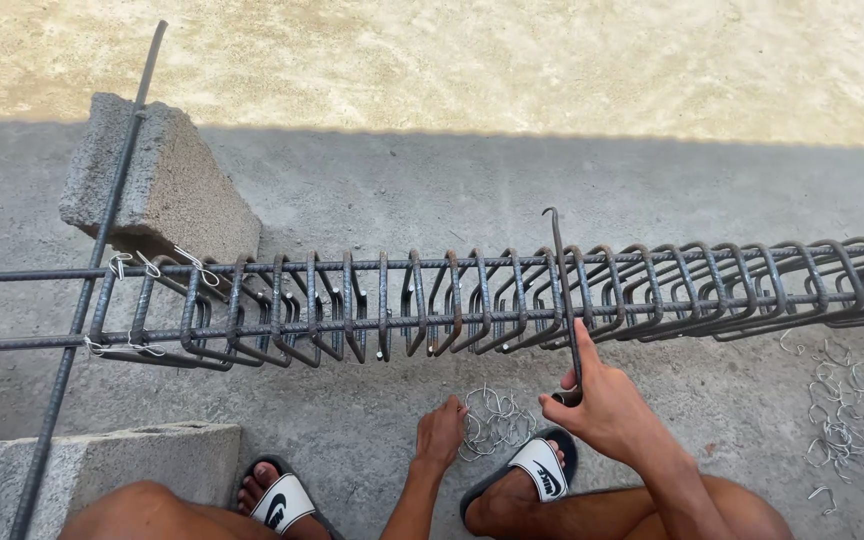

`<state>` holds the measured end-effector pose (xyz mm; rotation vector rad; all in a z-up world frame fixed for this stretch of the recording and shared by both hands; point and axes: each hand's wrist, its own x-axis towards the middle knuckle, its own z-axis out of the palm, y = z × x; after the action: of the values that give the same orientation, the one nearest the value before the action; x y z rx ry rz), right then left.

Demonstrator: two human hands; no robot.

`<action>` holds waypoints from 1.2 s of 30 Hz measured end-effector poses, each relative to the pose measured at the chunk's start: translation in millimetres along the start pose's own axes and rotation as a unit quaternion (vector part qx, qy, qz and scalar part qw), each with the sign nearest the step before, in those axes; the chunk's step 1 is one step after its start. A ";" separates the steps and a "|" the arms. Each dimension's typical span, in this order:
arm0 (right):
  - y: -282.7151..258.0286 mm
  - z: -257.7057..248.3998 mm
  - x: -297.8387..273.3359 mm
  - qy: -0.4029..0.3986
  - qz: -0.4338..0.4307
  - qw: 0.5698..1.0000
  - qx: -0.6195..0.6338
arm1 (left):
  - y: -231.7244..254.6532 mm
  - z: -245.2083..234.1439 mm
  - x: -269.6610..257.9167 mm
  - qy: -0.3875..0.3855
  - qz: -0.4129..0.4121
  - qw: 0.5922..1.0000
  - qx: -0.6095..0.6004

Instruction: Tying wire around rebar intersections using a manual twisting tool to assemble a reinforcement cage

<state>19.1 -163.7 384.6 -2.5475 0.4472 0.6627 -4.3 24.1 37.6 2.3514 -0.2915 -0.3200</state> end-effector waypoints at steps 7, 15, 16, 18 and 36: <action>-0.5 -0.9 -4.8 0.020 -0.002 0.998 -0.060 | -9.4 16.8 0.4 0.015 -0.119 0.993 -0.010; 8.6 6.0 -2.6 0.026 0.027 0.999 -0.026 | -26.5 46.7 -0.7 -0.196 -0.340 0.887 -0.242; 7.9 5.8 -2.3 0.027 0.028 0.999 -0.024 | -29.8 48.6 0.6 -0.197 -0.338 0.888 -0.240; 6.2 6.0 -2.0 0.043 -0.003 0.999 0.001 | -36.9 51.9 1.8 -0.236 -0.290 0.912 -0.170; 3.9 0.1 0.0 0.038 -0.005 0.999 -0.024 | 3.0 -51.3 -4.1 -0.287 -0.227 0.927 -0.083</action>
<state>17.4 -167.0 383.2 -2.6261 0.4483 0.5827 7.4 56.2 76.1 2.0871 0.0201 -1.2159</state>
